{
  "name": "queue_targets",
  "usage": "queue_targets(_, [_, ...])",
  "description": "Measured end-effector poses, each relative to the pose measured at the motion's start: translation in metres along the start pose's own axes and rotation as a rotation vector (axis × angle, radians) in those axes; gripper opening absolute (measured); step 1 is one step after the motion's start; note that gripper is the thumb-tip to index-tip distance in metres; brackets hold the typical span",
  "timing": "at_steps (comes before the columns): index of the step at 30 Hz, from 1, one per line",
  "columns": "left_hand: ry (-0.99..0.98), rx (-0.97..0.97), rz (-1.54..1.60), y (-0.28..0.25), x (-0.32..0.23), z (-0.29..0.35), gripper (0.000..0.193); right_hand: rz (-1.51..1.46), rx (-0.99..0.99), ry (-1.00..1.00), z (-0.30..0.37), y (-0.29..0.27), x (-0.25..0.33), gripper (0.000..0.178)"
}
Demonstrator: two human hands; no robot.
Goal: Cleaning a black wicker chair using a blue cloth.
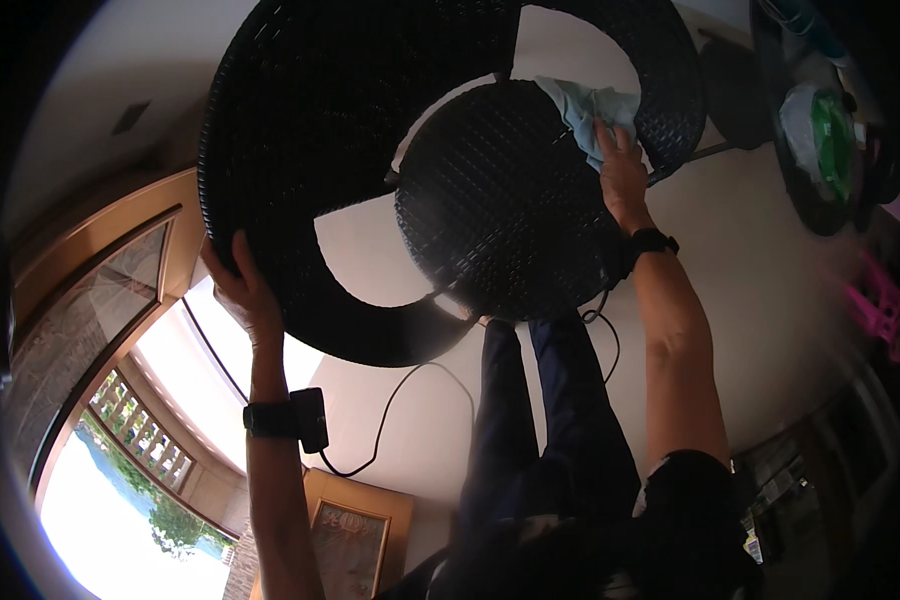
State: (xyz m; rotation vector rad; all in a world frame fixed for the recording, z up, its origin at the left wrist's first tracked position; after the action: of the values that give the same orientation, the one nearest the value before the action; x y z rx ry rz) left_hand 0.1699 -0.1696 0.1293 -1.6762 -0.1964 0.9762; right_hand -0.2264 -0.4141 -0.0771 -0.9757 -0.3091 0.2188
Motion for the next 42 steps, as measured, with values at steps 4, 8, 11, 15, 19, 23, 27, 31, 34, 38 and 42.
queue_targets(4, [-0.037,-0.005,-0.035,0.003,0.001,0.001,0.031,-0.038,-0.143,-0.027,0.033,0.027,0.007,0.06])
queue_targets(8, [-0.006,-0.018,-0.054,-0.001,0.002,0.001,0.032,-0.284,0.018,-0.138,0.111,0.092,0.08,0.063])
queue_targets(11, [-0.013,-0.008,-0.069,0.002,0.002,0.0,0.033,-0.231,0.154,-0.377,0.187,0.15,0.144,0.066])
queue_targets(15, [0.019,-0.009,-0.133,0.0,0.001,-0.002,0.029,-0.047,0.053,-0.474,0.207,0.155,0.157,0.058])
queue_targets(19, [0.019,0.02,-0.083,0.002,0.006,-0.001,0.03,-0.132,0.067,-0.389,0.157,0.115,0.078,0.051])
queue_targets(23, [0.058,0.003,-0.156,-0.005,0.005,-0.002,0.031,-0.068,-0.079,-0.046,0.103,0.05,-0.025,0.065])
queue_targets(27, [-0.021,0.035,-0.13,0.0,0.007,-0.004,0.032,-0.105,-0.11,0.145,0.106,0.049,-0.082,0.067])
queue_targets(31, [-0.048,0.026,-0.105,0.002,0.007,-0.004,0.032,-0.36,-0.053,0.453,0.128,0.088,-0.098,0.073])
queue_targets(34, [0.056,-0.016,-0.134,0.001,0.003,-0.003,0.032,-0.436,-0.084,0.578,0.164,0.115,-0.075,0.071])
queue_targets(38, [0.084,-0.035,-0.073,0.004,-0.003,-0.006,0.031,-0.924,-0.082,0.935,0.214,0.191,-0.086,0.05])
queue_targets(42, [0.021,-0.001,-0.057,-0.001,0.004,-0.005,0.03,-1.959,0.241,1.024,0.268,0.277,0.019,0.03])
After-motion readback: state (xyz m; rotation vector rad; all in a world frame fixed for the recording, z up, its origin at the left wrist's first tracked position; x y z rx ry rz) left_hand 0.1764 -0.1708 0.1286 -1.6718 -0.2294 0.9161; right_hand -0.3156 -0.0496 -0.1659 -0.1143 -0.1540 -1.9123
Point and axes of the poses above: each hand's wrist, its own z-axis away from the middle knuckle, its own y-axis out of the palm, x = y × z, the point moved 8 cm from there along -z, towards the middle knuckle, and after that the axes turned 11 degrees about x, right-handed, at the moved point
